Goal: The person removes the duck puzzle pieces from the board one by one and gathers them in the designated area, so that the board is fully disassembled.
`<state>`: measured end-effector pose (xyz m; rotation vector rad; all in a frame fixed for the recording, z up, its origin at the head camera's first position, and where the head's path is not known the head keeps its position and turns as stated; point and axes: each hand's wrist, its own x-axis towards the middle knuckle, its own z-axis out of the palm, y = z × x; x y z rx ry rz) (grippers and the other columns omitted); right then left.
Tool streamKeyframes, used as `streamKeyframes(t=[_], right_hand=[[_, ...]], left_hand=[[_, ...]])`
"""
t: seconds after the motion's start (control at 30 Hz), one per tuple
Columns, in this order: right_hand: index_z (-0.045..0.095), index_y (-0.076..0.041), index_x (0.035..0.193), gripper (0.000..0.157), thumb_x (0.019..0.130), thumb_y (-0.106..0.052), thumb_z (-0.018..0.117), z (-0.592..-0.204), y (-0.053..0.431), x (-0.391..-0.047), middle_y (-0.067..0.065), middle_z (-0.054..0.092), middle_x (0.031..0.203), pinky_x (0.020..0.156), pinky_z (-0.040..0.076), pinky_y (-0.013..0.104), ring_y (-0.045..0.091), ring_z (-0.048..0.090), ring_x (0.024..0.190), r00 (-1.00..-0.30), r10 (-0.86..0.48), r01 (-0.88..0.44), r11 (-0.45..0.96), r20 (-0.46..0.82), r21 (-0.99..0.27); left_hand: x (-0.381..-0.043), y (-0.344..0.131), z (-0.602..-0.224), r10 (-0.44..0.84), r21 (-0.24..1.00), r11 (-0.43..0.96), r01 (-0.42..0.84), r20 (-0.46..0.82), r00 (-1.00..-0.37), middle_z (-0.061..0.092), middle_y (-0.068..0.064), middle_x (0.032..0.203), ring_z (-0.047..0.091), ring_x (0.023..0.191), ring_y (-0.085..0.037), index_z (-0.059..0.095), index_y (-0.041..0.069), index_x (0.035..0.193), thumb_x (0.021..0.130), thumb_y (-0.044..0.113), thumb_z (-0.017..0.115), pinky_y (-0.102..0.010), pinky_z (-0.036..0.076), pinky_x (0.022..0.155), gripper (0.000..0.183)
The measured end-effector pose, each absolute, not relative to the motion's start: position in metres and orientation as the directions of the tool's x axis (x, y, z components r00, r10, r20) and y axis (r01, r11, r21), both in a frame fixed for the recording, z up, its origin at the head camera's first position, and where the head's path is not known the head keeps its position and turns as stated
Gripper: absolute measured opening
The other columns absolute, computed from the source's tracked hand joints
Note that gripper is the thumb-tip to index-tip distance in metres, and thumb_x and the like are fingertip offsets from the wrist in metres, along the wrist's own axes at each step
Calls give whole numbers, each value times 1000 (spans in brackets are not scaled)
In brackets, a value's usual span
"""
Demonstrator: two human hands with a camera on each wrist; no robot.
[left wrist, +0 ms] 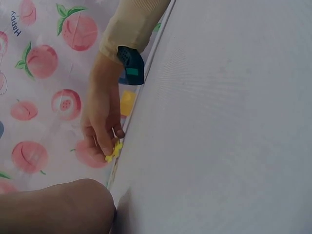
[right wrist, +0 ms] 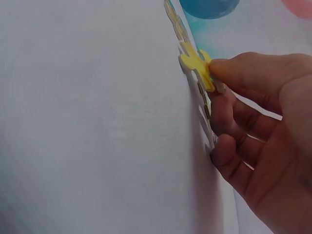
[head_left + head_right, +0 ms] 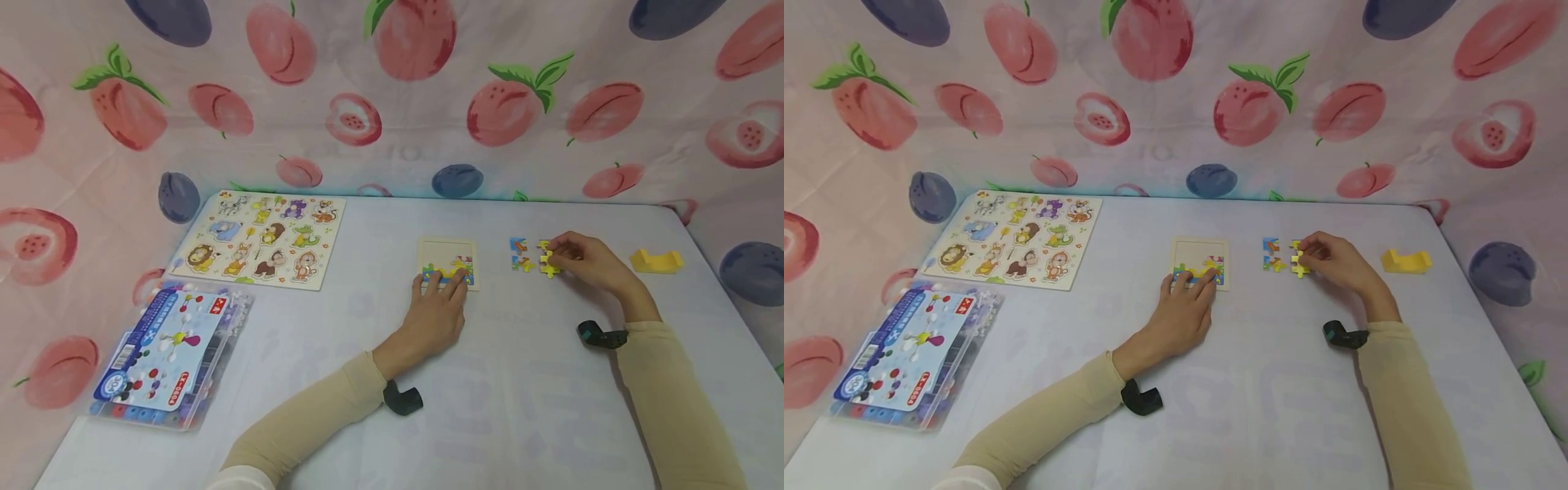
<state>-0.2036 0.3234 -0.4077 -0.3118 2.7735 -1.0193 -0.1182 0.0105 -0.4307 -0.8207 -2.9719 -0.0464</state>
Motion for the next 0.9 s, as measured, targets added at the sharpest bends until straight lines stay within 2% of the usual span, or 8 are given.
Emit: streamKeyframes(t=[0.13, 0.33, 0.57, 0.77, 0.9], right_hand=[[58, -6, 115, 32, 92, -27, 62, -406, 324, -203, 12, 61, 101, 69, 41, 18, 12, 51, 83, -967, -240, -135, 775, -90, -618], [61, -6, 112, 30, 92, -28, 60, -408, 323, -204, 12, 61, 100, 70, 40, 24, 17, 50, 85, -966, -244, -150, 798, -86, -583], [59, -5, 115, 36, 96, -35, 53, -407, 323, -201, 14, 60, 105, 71, 40, 26, 22, 49, 90, -962, -252, -145, 801, -107, -581], [57, -5, 118, 36, 97, -34, 52, -408, 321, -200, 14, 61, 104, 64, 43, 23, 17, 50, 85, -969, -228, -120, 770, -94, -627], [58, -7, 118, 33, 97, -32, 52, -406, 316, -199, 13, 62, 105, 66, 43, 21, 13, 51, 86, -974, -217, -124, 748, -64, -653]], left_hand=[[-118, 10, -431, 510, 13, 859, 512, 64, -858, 27, 2, 156, 33, 134, -31, 42, 15, 133, 98, 29, 37, -57, 25, 106, 38], [-118, 8, -432, 522, 17, 851, 525, 90, -848, 28, 2, 155, 34, 133, -30, 43, 16, 133, 99, 30, 36, -56, 25, 106, 38], [-116, 6, -434, 514, 47, 850, 524, 139, -847, 43, -3, 141, 35, 130, -26, 42, 15, 139, 98, 31, 40, -52, 25, 107, 44], [-117, 5, -433, 518, 43, 848, 527, 136, -845, 43, -1, 137, 34, 129, -25, 42, 15, 140, 98, 33, 40, -51, 25, 107, 45], [-117, 5, -433, 515, 30, 851, 524, 140, -845, 45, 0, 135, 37, 128, -24, 42, 16, 140, 98, 34, 41, -50, 26, 107, 46]])
